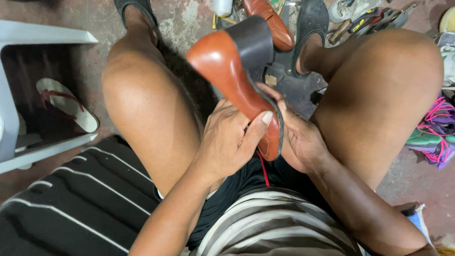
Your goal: The person sits on the floor and uses a small tool to scrape or clean the sole of a brown shoe. They repeatedly rub the tool along the edge of the sole and inspect the shoe throughout the clip.
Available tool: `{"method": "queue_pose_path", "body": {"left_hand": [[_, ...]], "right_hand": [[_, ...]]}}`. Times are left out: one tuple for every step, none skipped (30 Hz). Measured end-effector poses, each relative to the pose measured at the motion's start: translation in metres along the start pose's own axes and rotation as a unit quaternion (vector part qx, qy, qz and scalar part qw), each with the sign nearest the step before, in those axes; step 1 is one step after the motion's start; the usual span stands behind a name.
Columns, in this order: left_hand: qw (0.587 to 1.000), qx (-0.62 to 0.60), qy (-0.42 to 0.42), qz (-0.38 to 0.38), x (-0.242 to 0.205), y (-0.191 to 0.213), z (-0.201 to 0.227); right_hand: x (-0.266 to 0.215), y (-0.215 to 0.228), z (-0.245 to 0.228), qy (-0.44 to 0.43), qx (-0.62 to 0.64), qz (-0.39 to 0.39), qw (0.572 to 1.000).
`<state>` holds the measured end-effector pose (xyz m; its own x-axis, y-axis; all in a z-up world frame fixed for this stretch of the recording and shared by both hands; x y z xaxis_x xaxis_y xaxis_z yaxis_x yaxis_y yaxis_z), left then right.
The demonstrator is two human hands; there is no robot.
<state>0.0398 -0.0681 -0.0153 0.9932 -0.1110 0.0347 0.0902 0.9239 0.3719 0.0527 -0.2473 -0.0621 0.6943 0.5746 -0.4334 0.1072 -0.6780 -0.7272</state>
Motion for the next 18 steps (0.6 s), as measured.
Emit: {"method": "queue_pose_path", "body": {"left_hand": [[1.0,0.001,0.008,0.01,-0.002,0.0,0.001],[1.0,0.009,0.027,0.011,-0.004,-0.001,0.002],[0.999,0.015,0.041,0.011,-0.003,-0.002,0.001],[0.998,0.021,0.056,0.01,-0.003,-0.003,0.001],[0.998,0.014,0.056,0.01,-0.004,-0.004,0.001],[0.998,0.007,0.055,0.01,-0.004,-0.005,0.001],[0.999,0.004,0.052,0.016,-0.003,-0.005,0.0],[0.998,0.01,0.059,0.014,-0.002,-0.004,-0.002],[0.997,0.016,0.068,0.01,-0.002,-0.003,-0.003],[0.997,0.023,0.077,0.007,-0.002,-0.002,-0.004],[0.997,-0.001,0.071,0.006,-0.003,-0.001,-0.004],[0.998,-0.025,0.064,0.004,-0.004,0.0,-0.005],[0.997,-0.049,0.057,0.003,-0.005,0.001,-0.005],[0.997,-0.057,0.061,0.0,-0.006,0.001,-0.006],[0.996,-0.065,0.064,-0.002,-0.006,0.002,-0.006],[0.995,-0.074,0.068,-0.005,-0.006,0.002,-0.006],[0.992,-0.102,0.07,-0.005,-0.007,0.003,-0.006],[0.989,-0.13,0.073,-0.004,-0.007,0.003,-0.006]], "right_hand": [[0.0,0.004,0.006,-0.022,0.023,0.004,0.999],[0.001,0.009,0.012,-0.045,0.046,0.008,0.998],[0.001,0.014,0.016,-0.063,0.067,0.013,0.996],[0.002,0.019,0.019,-0.077,0.064,0.021,0.995],[0.0,0.024,0.023,-0.089,0.064,0.033,0.993],[-0.003,0.027,0.027,-0.102,0.064,0.046,0.992],[-0.001,0.03,0.028,-0.106,0.052,0.062,0.991],[0.001,0.032,0.029,-0.11,0.04,0.079,0.99],[0.002,0.031,0.031,-0.117,0.03,0.095,0.988],[0.005,0.03,0.029,-0.105,0.017,0.085,0.991],[0.005,0.028,0.028,-0.091,0.006,0.077,0.993],[0.006,0.024,0.027,-0.077,-0.004,0.069,0.995],[0.005,0.02,0.024,-0.045,-0.021,0.07,0.996],[0.004,0.015,0.02,-0.013,-0.038,0.071,0.997],[0.004,0.01,0.015,0.019,-0.055,0.071,0.996],[0.001,0.005,0.01,0.037,-0.09,0.057,0.994],[-0.002,-0.001,0.005,0.055,-0.124,0.043,0.99],[-0.004,-0.006,0.0,0.073,-0.158,0.03,0.984]]}}
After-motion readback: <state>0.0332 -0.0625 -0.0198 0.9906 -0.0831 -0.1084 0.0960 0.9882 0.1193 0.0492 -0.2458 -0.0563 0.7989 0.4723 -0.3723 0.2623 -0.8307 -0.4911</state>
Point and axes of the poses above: each hand's wrist, its own x-axis towards the middle knuckle, its own y-axis out of the back of the hand, z = x × y, the point moved 1 cm from there along x, towards the middle knuckle, and after that the axes turned 4 degrees about y, right-handed, at the moved point
